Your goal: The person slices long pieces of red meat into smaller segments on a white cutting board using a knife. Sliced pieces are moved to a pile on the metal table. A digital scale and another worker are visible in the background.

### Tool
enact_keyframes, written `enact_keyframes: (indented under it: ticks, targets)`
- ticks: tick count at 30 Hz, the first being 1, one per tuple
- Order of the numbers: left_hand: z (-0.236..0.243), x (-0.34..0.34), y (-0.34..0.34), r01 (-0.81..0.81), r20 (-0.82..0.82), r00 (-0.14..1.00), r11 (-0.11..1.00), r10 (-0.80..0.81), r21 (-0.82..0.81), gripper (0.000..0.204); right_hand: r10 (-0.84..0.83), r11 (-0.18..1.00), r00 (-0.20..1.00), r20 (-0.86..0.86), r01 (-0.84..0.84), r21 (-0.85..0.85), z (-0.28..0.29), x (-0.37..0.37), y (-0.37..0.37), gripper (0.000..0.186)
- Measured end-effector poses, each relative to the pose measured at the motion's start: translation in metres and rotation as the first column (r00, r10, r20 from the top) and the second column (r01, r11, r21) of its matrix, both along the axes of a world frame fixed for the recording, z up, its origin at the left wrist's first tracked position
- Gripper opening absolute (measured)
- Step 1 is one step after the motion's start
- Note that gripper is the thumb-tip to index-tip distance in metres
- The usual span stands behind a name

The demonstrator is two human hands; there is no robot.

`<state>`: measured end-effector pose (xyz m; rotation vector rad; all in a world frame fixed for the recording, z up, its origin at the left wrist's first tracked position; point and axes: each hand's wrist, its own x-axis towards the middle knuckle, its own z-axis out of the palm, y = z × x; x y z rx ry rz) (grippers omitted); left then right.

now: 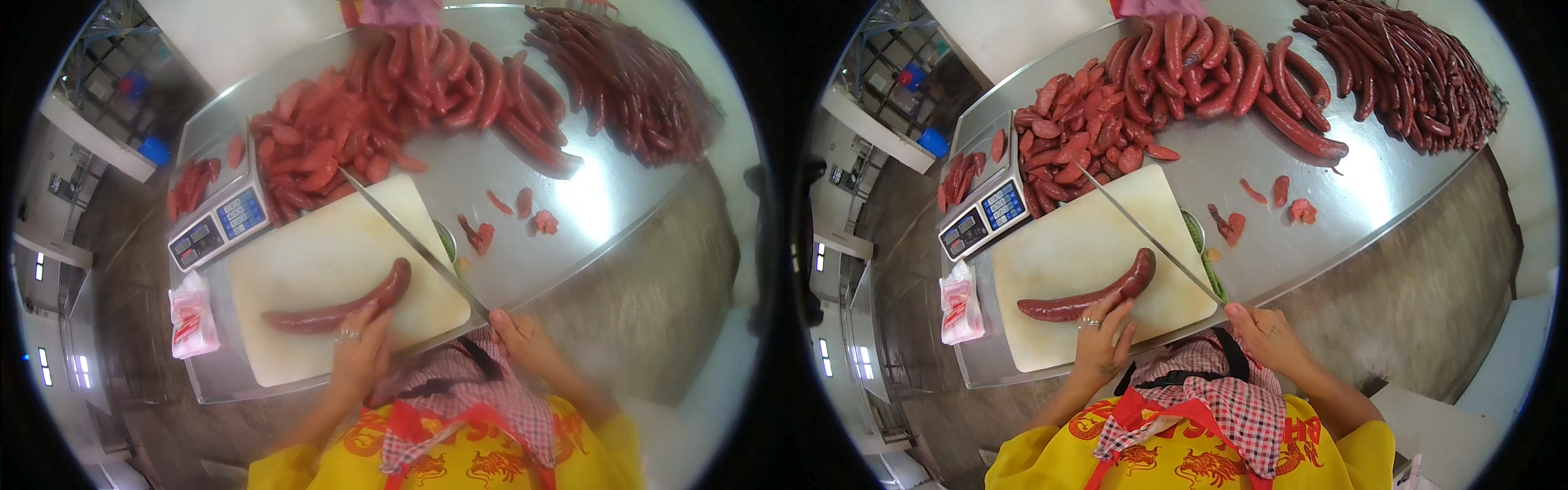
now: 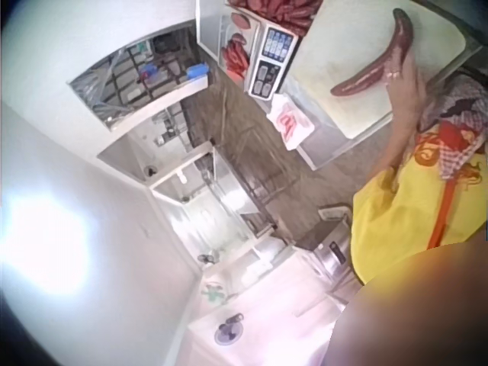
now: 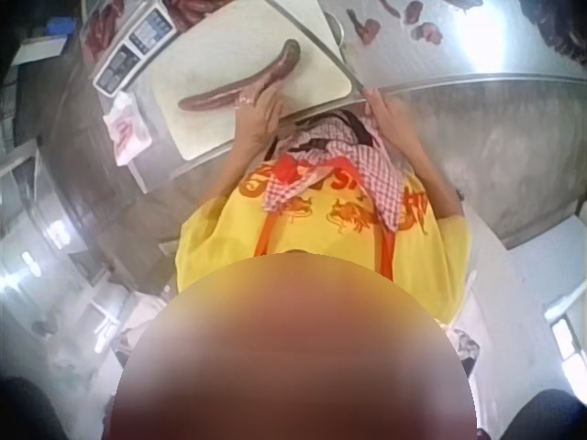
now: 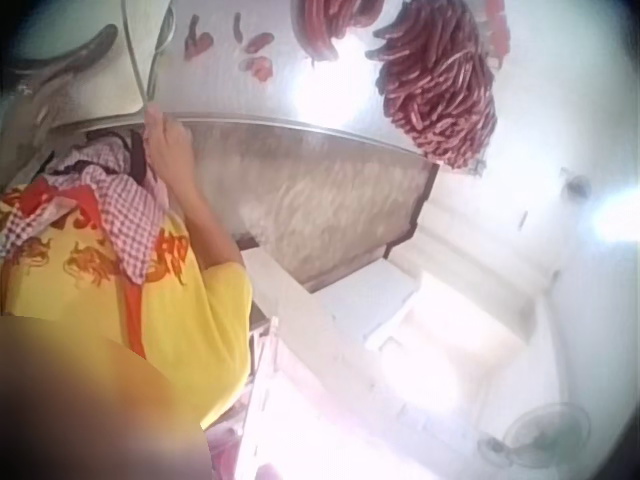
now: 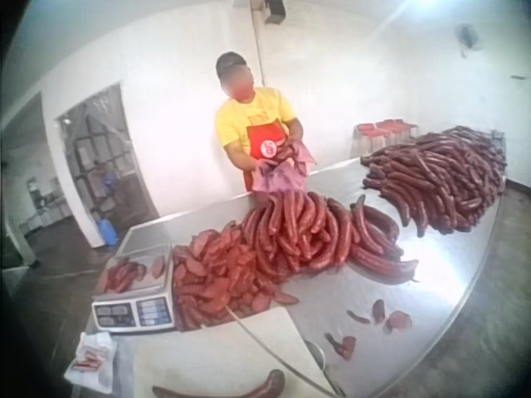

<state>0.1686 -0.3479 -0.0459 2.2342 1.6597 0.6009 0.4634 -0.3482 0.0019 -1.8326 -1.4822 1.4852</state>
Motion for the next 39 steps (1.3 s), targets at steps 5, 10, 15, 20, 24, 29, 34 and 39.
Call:
enact_keyframes:
  ticks: [5, 10, 15, 20, 24, 29, 34, 39]
  targets:
    - [-0.016, 0.006, 0.063, 0.022, -0.403, 0.91, 0.962, 0.094, 0.273, 0.06, -0.006, 0.996, 0.991, 0.13, -0.006, 0.087, -0.005, 0.001, -0.012, 0.065]
    - [-0.006, -0.007, 0.099, 0.055, -0.301, 0.953, 0.996, -0.03, 0.075, 0.049, 0.004, 0.987, 0.91, 0.415, -0.071, 0.146, -0.002, 0.004, -0.031, 0.065]
    - [0.008, -0.004, 0.089, 0.142, -0.262, 0.958, 0.987, -0.119, 0.071, 0.037, 0.062, 0.982, 0.833, 0.55, -0.151, 0.117, 0.017, 0.009, -0.065, 0.065]
    - [0.007, -0.004, 0.087, 0.135, -0.195, 0.974, 0.986, -0.114, 0.097, 0.034, 0.011, 0.976, 0.797, 0.603, -0.141, 0.169, 0.016, 0.002, -0.076, 0.066]
    - [0.004, -0.004, 0.089, 0.146, -0.193, 0.974, 0.983, -0.122, 0.114, 0.034, -0.034, 0.96, 0.845, 0.534, -0.121, 0.252, -0.009, -0.028, -0.037, 0.065]
    - [0.001, -0.006, 0.092, 0.135, -0.113, 0.986, 0.985, -0.123, 0.104, 0.036, -0.02, 0.974, 0.876, 0.482, -0.091, 0.206, -0.014, -0.051, -0.011, 0.065]
    - [0.001, -0.013, 0.097, 0.134, -0.148, 0.979, 0.991, -0.137, -0.029, 0.039, 0.035, 0.996, 0.862, 0.506, -0.073, 0.055, 0.018, -0.03, -0.058, 0.064]
    - [0.004, -0.01, 0.098, 0.14, -0.113, 0.984, 0.99, -0.14, -0.009, 0.039, -0.017, 0.989, 0.843, 0.538, -0.066, 0.135, -0.002, -0.045, -0.038, 0.064]
